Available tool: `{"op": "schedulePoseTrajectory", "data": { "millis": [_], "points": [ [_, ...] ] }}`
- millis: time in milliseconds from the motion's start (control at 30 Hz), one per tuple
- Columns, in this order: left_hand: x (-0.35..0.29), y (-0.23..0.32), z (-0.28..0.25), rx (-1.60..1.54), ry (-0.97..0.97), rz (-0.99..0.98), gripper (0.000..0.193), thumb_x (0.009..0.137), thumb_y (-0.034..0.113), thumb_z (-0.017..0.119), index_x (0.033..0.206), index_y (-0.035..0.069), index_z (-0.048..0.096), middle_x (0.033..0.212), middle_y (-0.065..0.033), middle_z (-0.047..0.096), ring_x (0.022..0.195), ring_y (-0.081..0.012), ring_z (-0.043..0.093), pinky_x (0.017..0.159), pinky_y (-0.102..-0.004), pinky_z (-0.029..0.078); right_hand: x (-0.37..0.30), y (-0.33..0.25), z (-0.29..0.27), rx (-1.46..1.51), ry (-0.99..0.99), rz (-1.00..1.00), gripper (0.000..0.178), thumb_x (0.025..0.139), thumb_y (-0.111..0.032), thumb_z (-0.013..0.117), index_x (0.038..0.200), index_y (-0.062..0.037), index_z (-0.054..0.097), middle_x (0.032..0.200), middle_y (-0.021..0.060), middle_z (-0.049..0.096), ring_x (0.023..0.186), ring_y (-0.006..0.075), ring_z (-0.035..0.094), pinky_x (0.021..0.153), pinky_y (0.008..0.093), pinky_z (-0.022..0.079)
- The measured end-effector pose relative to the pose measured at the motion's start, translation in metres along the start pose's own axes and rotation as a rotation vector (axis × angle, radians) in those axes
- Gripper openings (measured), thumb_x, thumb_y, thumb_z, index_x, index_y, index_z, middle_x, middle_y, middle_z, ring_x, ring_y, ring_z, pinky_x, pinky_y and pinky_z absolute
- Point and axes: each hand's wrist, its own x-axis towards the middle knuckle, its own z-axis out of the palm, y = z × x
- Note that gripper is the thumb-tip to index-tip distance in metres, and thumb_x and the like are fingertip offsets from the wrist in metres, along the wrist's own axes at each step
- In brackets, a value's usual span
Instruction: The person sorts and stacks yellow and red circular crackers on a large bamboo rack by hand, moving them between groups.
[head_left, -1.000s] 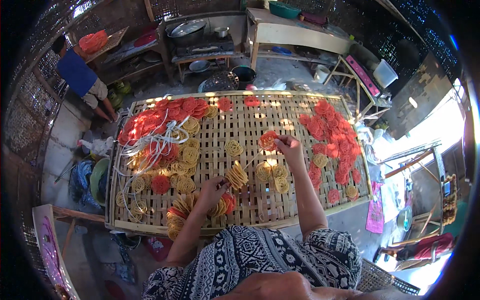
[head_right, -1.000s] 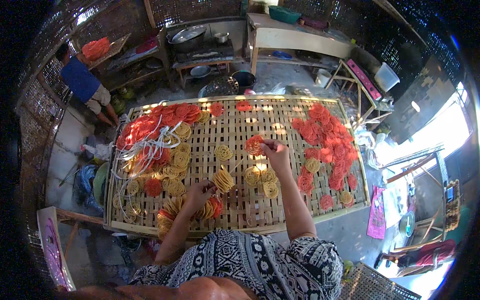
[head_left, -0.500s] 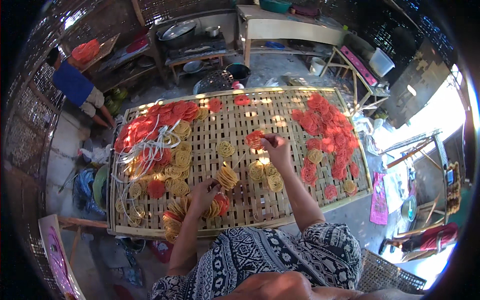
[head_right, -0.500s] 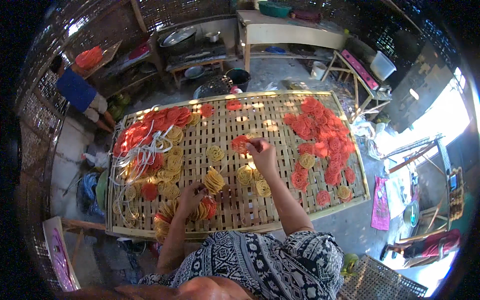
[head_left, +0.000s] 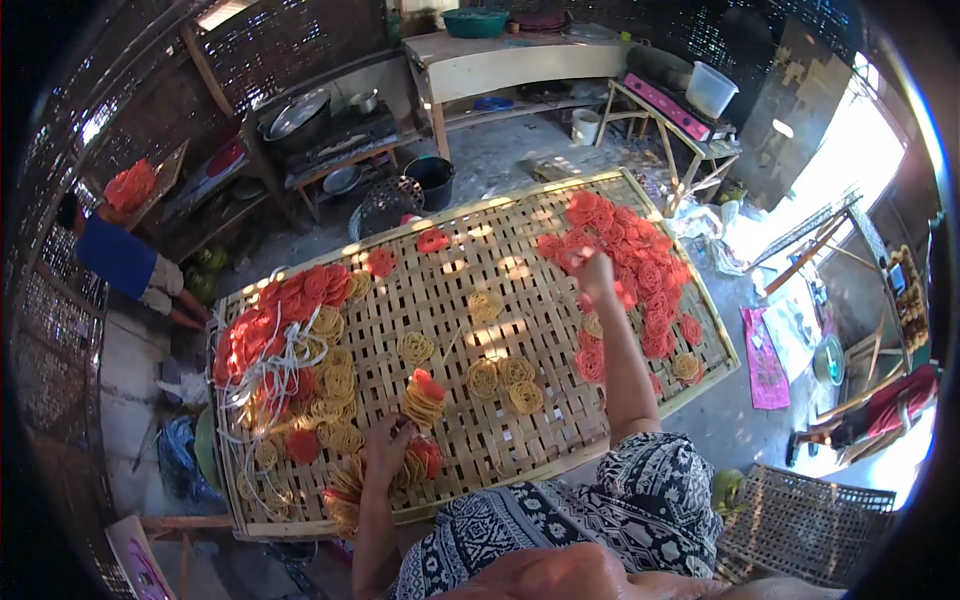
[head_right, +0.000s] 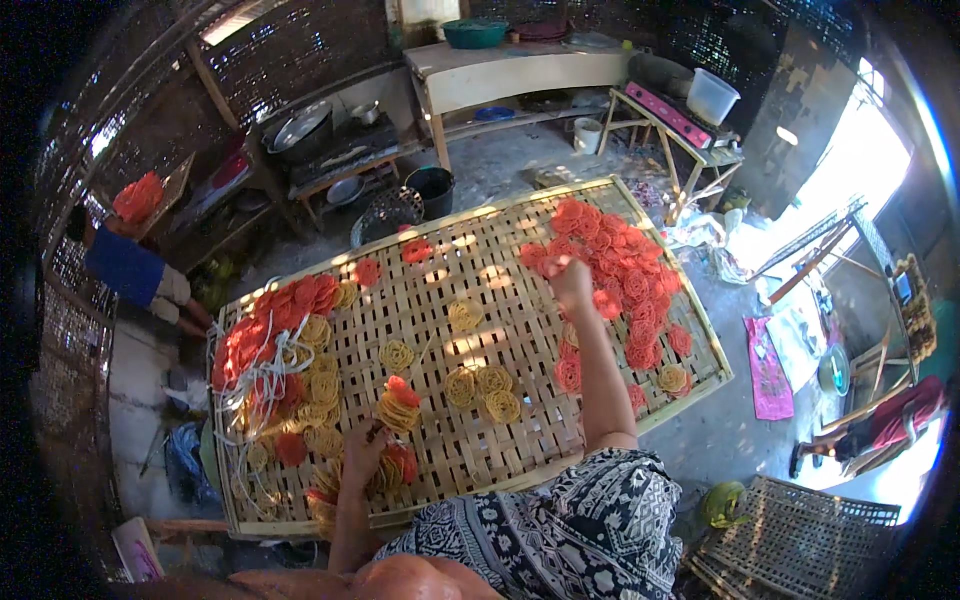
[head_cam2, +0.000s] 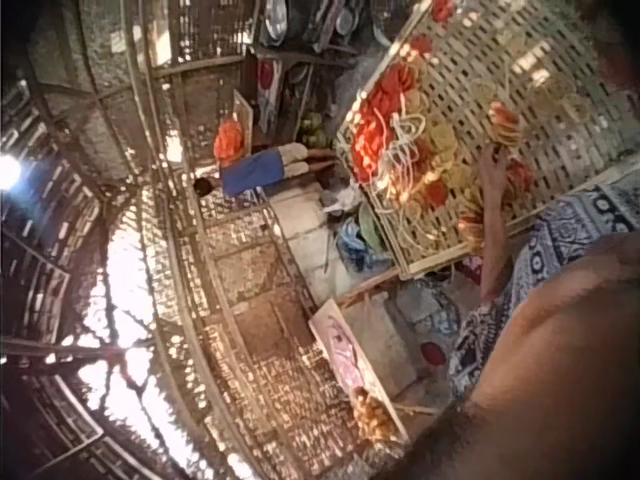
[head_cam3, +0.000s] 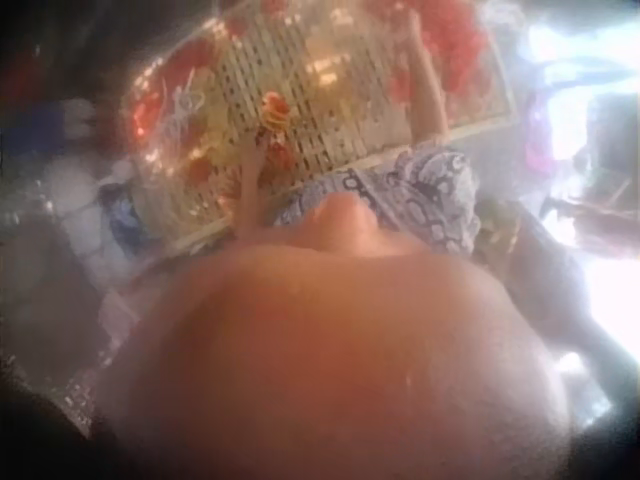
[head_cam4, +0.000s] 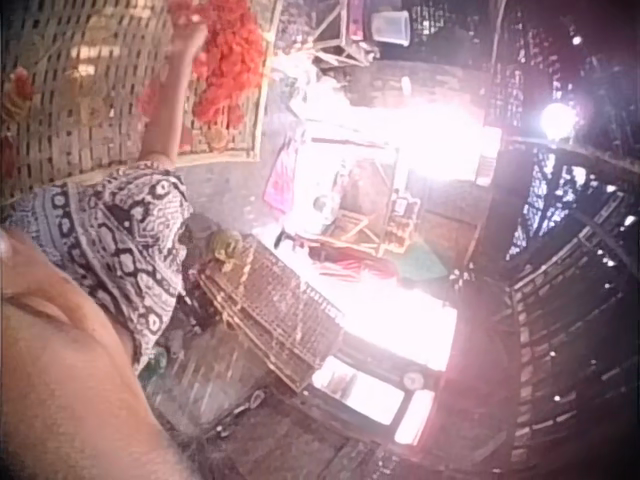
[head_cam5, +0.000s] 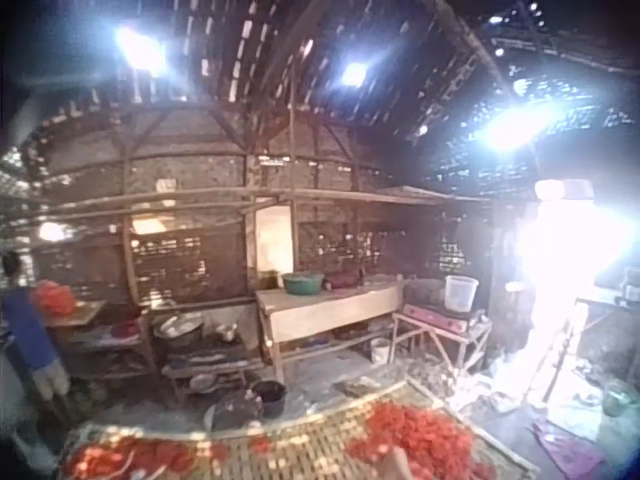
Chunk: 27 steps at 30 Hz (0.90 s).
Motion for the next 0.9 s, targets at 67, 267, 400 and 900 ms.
{"op": "schedulePoseTrajectory", "data": {
  "millis": [67, 267, 400, 900],
  "points": [
    [-0.006, -0.011, -0.003, 0.0, 0.034, 0.0, 0.008, 0.087, 0.007, 0.06, 0.087, -0.001, 0.063, 0.071, -0.0057, 0.06, 0.063, -0.0133, 0.055, 0.058, -0.0287, 0.043, 0.007, -0.008, -0.006, -0.519, 0.177, -0.333, 0.014, 0.085, -0.012, 0.057, 0.087, -0.0053, 0.068, 0.085, 0.0112, 0.069, 0.069, 0.0229, 0.064, 0.062, 0.036, 0.05],
    [-0.006, -0.021, -0.002, -0.047, 0.024, -0.013, 0.009, 0.087, 0.007, 0.06, 0.085, -0.002, 0.062, 0.072, -0.0064, 0.06, 0.064, -0.0136, 0.056, 0.059, -0.0291, 0.043, 0.013, -0.053, -0.06, -0.937, 0.407, -0.46, 0.016, 0.082, -0.016, 0.06, 0.082, -0.0028, 0.068, 0.071, 0.0135, 0.067, 0.064, 0.0223, 0.062, 0.059, 0.0374, 0.048],
    [-0.005, -0.005, 0.001, -0.083, 0.034, -0.089, 0.011, 0.089, 0.007, 0.059, 0.086, -0.003, 0.06, 0.074, -0.0065, 0.06, 0.065, -0.0128, 0.056, 0.06, -0.0288, 0.044, 0.004, -0.044, -0.088, -0.895, 0.221, -0.209, 0.012, 0.077, -0.01, 0.058, 0.075, 0.0002, 0.063, 0.075, 0.0198, 0.066, 0.065, 0.0279, 0.063, 0.061, 0.0372, 0.048],
    [-0.005, -0.016, -0.004, 0.083, -0.026, -0.045, 0.017, 0.091, 0.013, 0.058, 0.097, -0.003, 0.062, 0.082, -0.0082, 0.064, 0.073, -0.0159, 0.061, 0.066, -0.0316, 0.048, -0.096, -0.037, -0.021, -1.492, 0.107, -0.384, 0.029, 0.077, -0.009, 0.063, 0.105, -0.0038, 0.064, 0.111, 0.0153, 0.053, 0.105, 0.0375, 0.051, 0.084, 0.0424, 0.046]
  ]
}}
